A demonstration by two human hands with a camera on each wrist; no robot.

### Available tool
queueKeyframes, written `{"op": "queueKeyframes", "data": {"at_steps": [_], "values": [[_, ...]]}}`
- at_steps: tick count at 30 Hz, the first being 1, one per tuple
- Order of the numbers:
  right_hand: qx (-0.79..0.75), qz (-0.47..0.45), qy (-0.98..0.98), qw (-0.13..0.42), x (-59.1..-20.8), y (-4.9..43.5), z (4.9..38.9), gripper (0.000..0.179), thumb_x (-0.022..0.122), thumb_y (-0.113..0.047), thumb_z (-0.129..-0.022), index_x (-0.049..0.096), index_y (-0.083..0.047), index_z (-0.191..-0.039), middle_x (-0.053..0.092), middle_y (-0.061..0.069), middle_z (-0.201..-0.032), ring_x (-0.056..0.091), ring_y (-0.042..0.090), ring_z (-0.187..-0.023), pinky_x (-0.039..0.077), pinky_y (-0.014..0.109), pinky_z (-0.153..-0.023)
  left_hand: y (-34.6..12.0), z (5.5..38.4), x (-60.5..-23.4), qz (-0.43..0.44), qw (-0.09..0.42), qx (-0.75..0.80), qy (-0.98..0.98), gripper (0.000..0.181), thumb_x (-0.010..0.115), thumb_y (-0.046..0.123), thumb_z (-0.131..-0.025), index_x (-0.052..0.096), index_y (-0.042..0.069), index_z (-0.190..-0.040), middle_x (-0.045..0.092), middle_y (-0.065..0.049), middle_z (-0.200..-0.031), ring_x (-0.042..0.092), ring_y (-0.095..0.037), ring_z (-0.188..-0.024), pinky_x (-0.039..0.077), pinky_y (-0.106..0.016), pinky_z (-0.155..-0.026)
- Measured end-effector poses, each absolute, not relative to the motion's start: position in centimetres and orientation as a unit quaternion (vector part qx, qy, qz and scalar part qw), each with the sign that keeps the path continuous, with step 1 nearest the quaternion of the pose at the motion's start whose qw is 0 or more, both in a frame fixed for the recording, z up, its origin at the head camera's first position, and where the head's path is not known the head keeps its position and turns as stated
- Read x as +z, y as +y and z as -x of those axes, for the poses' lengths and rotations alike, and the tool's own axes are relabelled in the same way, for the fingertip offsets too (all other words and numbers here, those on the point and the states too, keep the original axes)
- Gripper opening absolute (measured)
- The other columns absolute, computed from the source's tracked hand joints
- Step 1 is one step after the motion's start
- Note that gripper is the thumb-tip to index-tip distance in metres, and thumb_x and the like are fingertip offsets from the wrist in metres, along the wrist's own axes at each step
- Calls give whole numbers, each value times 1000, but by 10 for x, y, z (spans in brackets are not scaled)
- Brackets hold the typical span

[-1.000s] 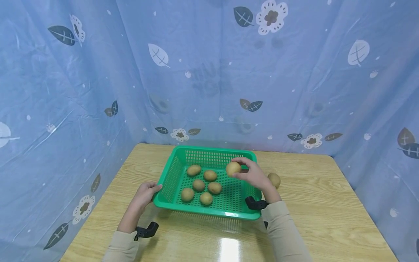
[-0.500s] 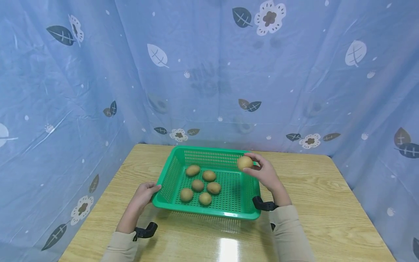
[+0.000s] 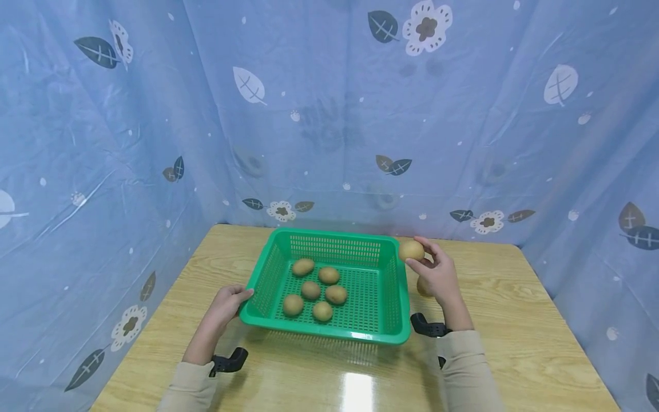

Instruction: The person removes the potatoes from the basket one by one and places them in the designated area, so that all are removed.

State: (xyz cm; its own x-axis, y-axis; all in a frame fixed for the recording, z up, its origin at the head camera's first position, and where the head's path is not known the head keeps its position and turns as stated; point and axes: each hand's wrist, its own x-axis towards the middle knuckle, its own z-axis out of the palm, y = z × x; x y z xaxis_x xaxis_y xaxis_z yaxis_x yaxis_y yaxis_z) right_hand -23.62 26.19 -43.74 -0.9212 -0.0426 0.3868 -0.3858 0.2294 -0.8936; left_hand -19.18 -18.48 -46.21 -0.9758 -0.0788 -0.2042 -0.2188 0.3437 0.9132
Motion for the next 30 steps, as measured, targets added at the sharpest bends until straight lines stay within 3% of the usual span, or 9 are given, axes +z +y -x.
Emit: {"op": "queueKeyframes", "data": {"at_steps": [5,16,26,30], "values": [[625,-81,-758,169,-453,272,234,54,65,-10,-89,44,-5,-139,48,-4,-129,47,-3,-112,41,6,-88,-183,192,-461,92,58,566,817,35,49,16,-97,56,-11,-119,65,-18,-103,62,-19,-88,50,-33,-77],[592,11,-791,152,-485,288,222,59,65,-24,-91,40,-7,-142,47,-11,-126,41,-4,-113,40,3,-85,-183,191,-464,90,53,564,819,33,49,16,-97,59,-10,-115,66,-17,-97,61,-17,-83,49,-31,-73],[575,113,-804,101,-502,309,218,68,61,-43,-90,33,-21,-148,36,1,-147,30,16,-137,34,6,-86,-183,191,-462,91,50,562,821,34,49,16,-97,57,-10,-117,65,-18,-99,61,-18,-85,49,-30,-73],[587,140,-791,98,-511,317,219,71,62,-43,-89,33,-18,-148,39,-2,-143,37,7,-128,36,3,-81,-183,191,-463,89,48,561,822,34,49,16,-97,57,-11,-117,66,-17,-98,61,-18,-84,49,-30,-73]]}}
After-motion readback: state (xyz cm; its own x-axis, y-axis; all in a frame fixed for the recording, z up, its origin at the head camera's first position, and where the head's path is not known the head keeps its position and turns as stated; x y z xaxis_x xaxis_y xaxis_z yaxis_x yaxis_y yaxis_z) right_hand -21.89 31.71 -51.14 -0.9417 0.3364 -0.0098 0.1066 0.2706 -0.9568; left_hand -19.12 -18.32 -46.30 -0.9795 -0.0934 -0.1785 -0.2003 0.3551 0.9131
